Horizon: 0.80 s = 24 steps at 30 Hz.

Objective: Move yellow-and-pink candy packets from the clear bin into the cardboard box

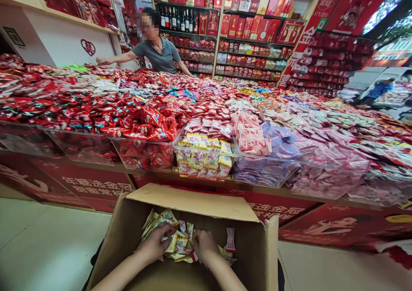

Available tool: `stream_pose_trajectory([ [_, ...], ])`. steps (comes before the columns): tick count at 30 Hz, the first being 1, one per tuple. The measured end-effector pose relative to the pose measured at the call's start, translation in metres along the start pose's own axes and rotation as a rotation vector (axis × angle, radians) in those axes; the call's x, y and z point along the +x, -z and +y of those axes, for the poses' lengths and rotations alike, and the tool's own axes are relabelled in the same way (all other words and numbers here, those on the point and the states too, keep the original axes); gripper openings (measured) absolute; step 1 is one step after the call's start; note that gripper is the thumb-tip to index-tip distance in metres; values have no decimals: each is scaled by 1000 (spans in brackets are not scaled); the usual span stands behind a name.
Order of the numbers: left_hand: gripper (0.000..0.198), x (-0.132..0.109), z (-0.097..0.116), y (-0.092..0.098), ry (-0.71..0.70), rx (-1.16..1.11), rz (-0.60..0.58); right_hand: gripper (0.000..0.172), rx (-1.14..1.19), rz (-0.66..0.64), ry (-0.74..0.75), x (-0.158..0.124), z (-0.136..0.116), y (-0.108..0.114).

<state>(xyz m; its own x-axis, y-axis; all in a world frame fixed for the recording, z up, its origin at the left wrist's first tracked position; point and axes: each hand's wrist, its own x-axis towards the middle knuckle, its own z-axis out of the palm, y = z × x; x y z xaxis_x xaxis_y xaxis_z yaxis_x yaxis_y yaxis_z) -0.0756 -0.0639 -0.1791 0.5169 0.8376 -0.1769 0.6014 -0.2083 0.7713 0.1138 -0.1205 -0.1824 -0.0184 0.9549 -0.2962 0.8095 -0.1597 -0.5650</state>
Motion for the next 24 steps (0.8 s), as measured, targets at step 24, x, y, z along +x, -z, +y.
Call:
stream_pose_trajectory([
  [24,22,-26,57,15,128,-699,-145,9,882,-22,-16,-56,-33,47],
])
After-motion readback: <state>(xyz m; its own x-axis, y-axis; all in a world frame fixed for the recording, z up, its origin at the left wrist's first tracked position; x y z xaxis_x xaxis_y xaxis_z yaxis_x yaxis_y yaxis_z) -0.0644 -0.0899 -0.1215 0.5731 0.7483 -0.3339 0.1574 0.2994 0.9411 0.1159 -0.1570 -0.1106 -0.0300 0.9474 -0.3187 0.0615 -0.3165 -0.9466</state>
